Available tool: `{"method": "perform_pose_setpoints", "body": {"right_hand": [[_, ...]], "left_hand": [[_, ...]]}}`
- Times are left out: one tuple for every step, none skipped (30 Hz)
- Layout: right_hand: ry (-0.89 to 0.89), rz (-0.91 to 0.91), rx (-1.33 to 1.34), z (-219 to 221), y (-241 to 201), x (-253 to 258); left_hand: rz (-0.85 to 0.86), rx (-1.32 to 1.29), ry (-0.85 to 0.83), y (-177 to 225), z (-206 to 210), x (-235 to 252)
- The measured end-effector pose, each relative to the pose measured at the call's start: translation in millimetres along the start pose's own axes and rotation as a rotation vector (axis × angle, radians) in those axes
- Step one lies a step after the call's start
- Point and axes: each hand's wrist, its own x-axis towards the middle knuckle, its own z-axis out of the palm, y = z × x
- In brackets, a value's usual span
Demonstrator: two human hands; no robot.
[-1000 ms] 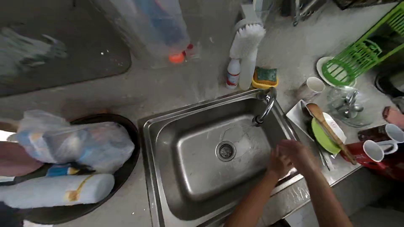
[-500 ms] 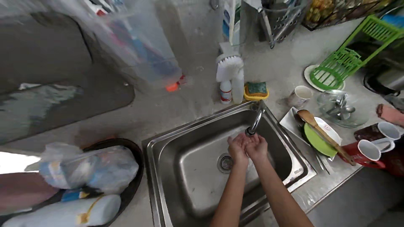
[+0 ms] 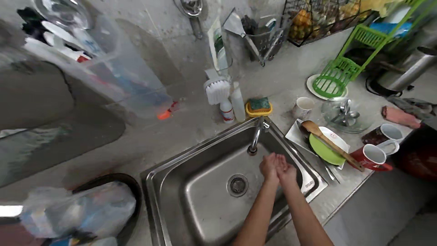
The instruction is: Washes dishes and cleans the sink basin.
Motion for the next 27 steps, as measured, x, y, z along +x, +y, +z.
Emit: {"method": "perform_pose_setpoints", "body": {"right_hand": [[-0.022, -0.009, 0.166, -0.2, -16.4, 5.2], [-0.031, -0.028, 0.318, -1.6, -31.4, 10.7], [-0.028, -0.055, 0.405, -4.6, -43.9, 15.8], [-0.030, -0.068, 0.452, -9.4, -52.9, 19.7], [-0.007, -0.070, 0.451, -14.4, -57.9, 22.2], [0.040, -0.060, 0.406, -18.6, -58.6, 24.3], [0.068, -0.037, 0.345, -23.3, -54.6, 26.7], [0.079, 0.000, 0.278, -27.0, -46.5, 28.6], [0.063, 0.049, 0.224, -28.8, -35.2, 29.5], [0.040, 0.096, 0.171, -27.4, -22.4, 26.7], [0.010, 0.137, 0.120, -23.2, -8.6, 21.2], [-0.026, 0.176, 0.073, -16.6, 4.9, 13.6], [-0.076, 0.204, 0.038, -9.3, 18.4, 7.4], [-0.121, 0.231, 0.013, -1.4, 31.2, 2.6], [-0.154, 0.256, -0.004, 7.0, 41.6, -2.6], [-0.192, 0.273, -0.015, 13.6, 50.5, -7.4], [-0.217, 0.283, -0.019, 18.2, 58.7, -10.5], [-0.238, 0.287, -0.018, 21.6, 65.1, -13.2], [-0.256, 0.286, -0.025, 23.2, 68.8, -14.8], [-0.272, 0.278, -0.041, 22.9, 70.3, -15.0], [-0.292, 0.272, -0.053, 21.2, 69.6, -15.0], [-0.297, 0.271, -0.046, 19.0, 68.1, -14.4], [-0.296, 0.269, -0.026, 16.7, 66.0, -14.0], [-0.288, 0.271, -0.003, 14.8, 63.2, -13.6], [-0.280, 0.268, 0.021, 12.5, 59.3, -13.1], [-0.263, 0.262, 0.045, 10.2, 54.2, -13.2], [-0.238, 0.252, 0.073, 7.5, 48.4, -13.2]], "left_hand": [[-0.020, 0.030, -0.056, -0.9, 18.5, -0.1], [-0.047, 0.058, -0.118, -1.4, 35.4, -0.6], [-0.072, 0.087, -0.162, -3.1, 49.8, -0.5], [-0.094, 0.104, -0.185, -5.5, 59.9, -0.9], [-0.112, 0.094, -0.167, -9.2, 65.4, -3.5], [-0.120, 0.059, -0.132, -12.6, 64.7, -8.6], [-0.119, 0.006, -0.085, -16.8, 58.6, -12.3], [-0.115, -0.052, -0.031, -19.7, 48.8, -15.4], [-0.102, -0.117, 0.038, -20.3, 37.8, -17.1], [-0.081, -0.175, 0.083, -17.8, 24.3, -18.4], [-0.062, -0.214, 0.123, -13.4, 9.3, -18.0], [-0.041, -0.240, 0.152, -6.8, -5.4, -16.5], [-0.015, -0.251, 0.174, 1.1, -19.0, -13.3], [0.011, -0.257, 0.190, 9.7, -31.0, -9.6], [0.038, -0.267, 0.214, 17.9, -41.0, -5.7], [0.068, -0.273, 0.227, 24.5, -49.8, -2.7], [0.095, -0.283, 0.234, 30.2, -57.3, -1.2], [0.119, -0.284, 0.230, 35.0, -63.1, -0.7], [0.133, -0.277, 0.223, 38.5, -66.3, -2.0], [0.141, -0.269, 0.208, 39.3, -68.4, -2.8], [0.139, -0.266, 0.200, 39.0, -68.4, -2.9], [0.133, -0.268, 0.201, 37.8, -66.6, -3.3], [0.123, -0.277, 0.195, 36.1, -64.9, -4.7], [0.117, -0.290, 0.196, 34.0, -62.2, -6.2], [0.112, -0.299, 0.200, 31.4, -58.5, -7.7], [0.100, -0.296, 0.190, 28.1, -55.2, -9.1], [0.087, -0.288, 0.177, 24.1, -51.4, -10.6]]}}
